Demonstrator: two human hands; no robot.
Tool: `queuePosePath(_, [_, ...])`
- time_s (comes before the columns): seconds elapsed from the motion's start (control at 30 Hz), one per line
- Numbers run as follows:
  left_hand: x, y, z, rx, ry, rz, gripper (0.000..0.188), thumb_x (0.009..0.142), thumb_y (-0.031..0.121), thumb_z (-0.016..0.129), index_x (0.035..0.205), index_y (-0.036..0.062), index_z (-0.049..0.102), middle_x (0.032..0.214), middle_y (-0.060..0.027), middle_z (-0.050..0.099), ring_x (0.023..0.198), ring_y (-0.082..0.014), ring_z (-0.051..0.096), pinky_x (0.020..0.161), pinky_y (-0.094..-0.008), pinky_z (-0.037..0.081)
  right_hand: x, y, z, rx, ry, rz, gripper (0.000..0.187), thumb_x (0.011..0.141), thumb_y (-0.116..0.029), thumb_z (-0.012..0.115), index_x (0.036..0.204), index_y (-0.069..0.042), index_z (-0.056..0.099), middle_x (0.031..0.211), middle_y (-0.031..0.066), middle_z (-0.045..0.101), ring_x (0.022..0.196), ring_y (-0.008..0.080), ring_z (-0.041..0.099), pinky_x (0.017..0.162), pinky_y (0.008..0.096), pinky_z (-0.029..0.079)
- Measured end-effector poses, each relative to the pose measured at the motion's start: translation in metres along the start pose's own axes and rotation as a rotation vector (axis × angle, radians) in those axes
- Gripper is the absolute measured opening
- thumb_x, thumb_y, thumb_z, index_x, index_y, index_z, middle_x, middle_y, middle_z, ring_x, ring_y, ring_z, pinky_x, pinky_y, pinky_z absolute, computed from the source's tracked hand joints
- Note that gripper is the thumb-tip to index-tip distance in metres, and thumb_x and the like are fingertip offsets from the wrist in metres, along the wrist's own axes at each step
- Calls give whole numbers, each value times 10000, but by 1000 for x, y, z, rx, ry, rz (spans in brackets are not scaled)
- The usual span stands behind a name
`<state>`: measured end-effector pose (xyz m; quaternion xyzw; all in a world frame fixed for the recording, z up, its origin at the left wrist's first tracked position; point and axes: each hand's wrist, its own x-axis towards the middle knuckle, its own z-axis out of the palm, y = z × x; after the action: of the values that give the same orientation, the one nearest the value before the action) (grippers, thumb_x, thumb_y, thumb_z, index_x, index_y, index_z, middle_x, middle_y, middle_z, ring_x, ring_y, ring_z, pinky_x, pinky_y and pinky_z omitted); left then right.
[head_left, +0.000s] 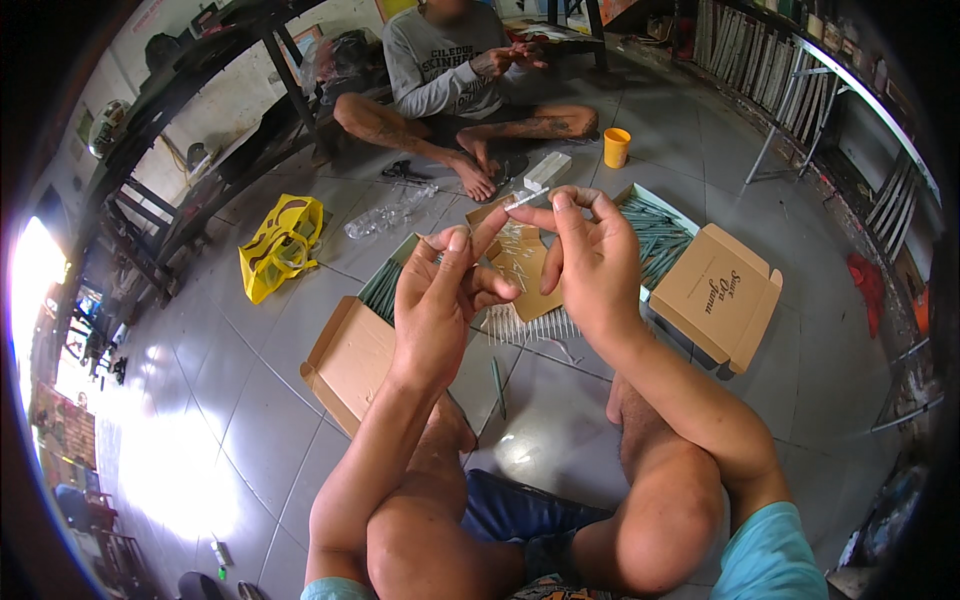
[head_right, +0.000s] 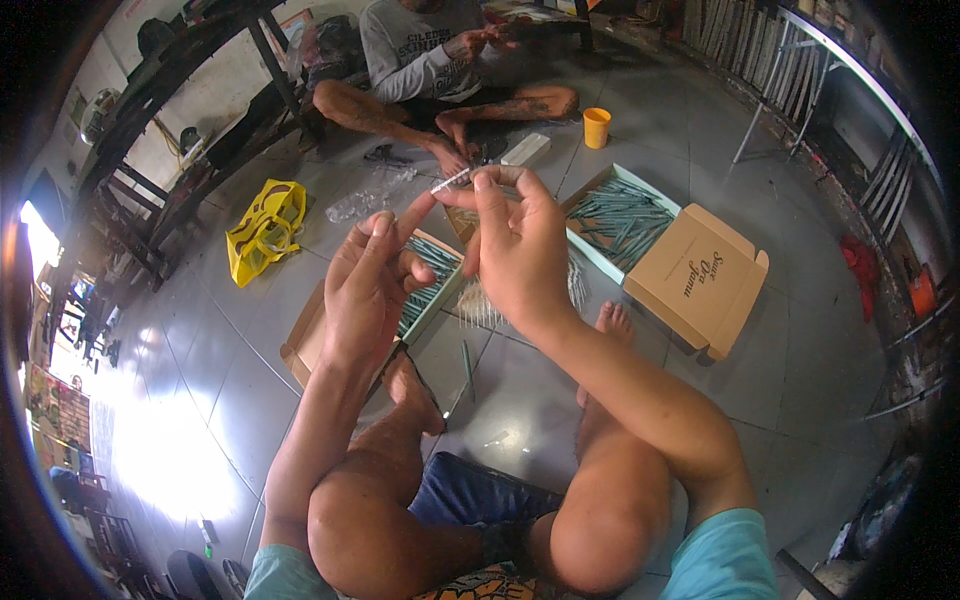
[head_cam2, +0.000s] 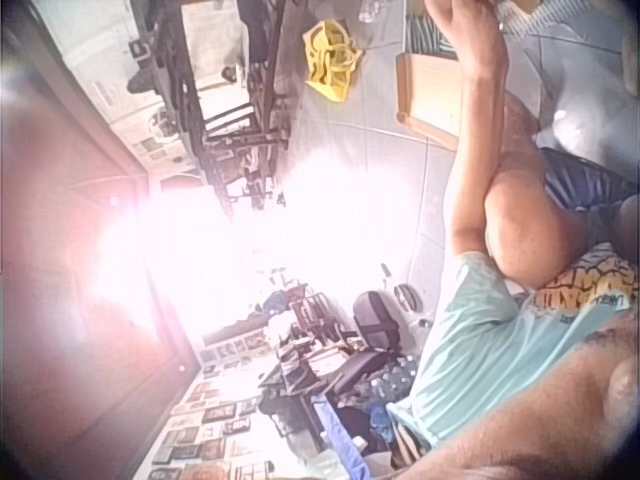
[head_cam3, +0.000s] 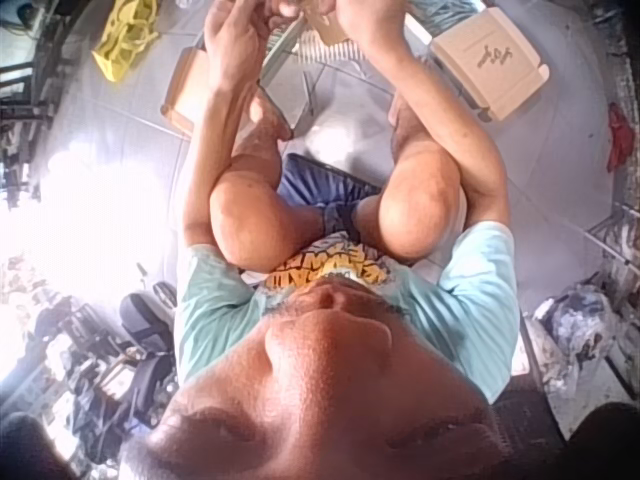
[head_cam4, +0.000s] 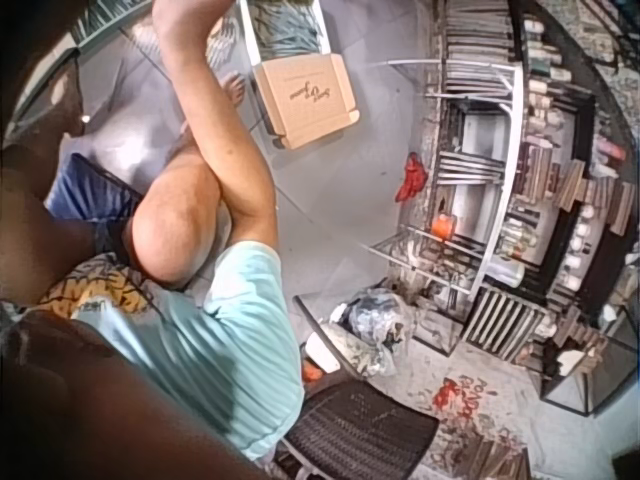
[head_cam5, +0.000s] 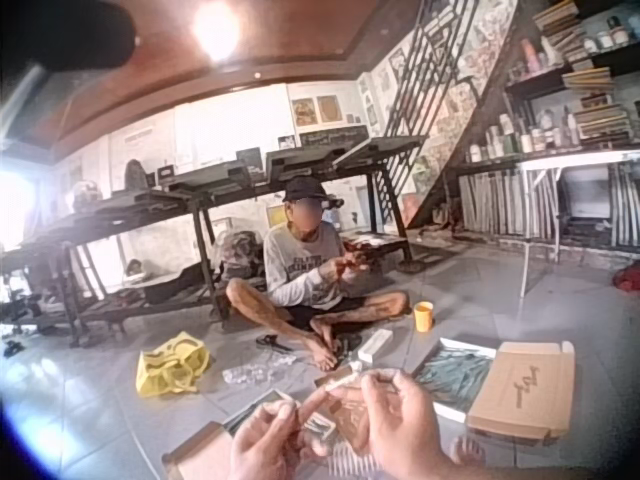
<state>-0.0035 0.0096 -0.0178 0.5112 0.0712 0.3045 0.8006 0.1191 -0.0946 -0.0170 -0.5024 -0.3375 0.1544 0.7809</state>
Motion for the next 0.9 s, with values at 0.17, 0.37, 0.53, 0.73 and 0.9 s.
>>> queuePosePath(0.17, [-1, 1, 0, 81, -12, 29, 209, 1048, 235, 479, 1097, 33, 460, 1332, -270, 552, 586, -113, 569, 651, -266, 555, -3, -1, 1, -41, -12, -45, 215, 1044, -222, 474, 1081, -10, 482, 978, 127, 740, 440, 56, 517, 416, 200, 391])
queuePosePath(0.37, [-2, 0, -1, 90, -18, 17, 218, 1043, 252, 489, 1090, 40, 460, 1338, -292, 537, 539, -103, 537, 654, -269, 573, -3, -2, 1, -56, 2, -8, 237, 1045, -230, 470, 1085, 4, 484, 957, 126, 744, 438, 52, 508, 401, 198, 376])
queuePosePath(0.53, [-1, 0, -1, 20, -33, -11, 196, 1048, 238, 474, 1077, 46, 451, 1385, -296, 493, 594, -105, 566, 677, -291, 581, 3, 2, -6, 58, 45, 59, 272, 1047, -249, 465, 1062, 21, 498, 955, 135, 744, 415, 60, 478, 397, 199, 381])
queuePosePath(0.73, [-1, 2, -2, -31, -45, -10, 168, 1056, 227, 451, 1037, 62, 435, 1401, -292, 480, 687, -128, 623, 704, -279, 571, 4, -3, -7, 136, 43, 111, 249, 1048, -232, 453, 1039, 6, 526, 965, 173, 735, 417, 50, 408, 415, 192, 355])
queuePosePath(0.9, [-1, 1, 0, -37, -47, -3, 166, 1058, 228, 444, 1041, 64, 432, 1404, -283, 482, 717, -139, 641, 708, -272, 566, 3, -4, -9, 141, 40, 110, 237, 1052, -225, 443, 1033, -7, 533, 986, 187, 728, 432, 42, 390, 425, 185, 338])
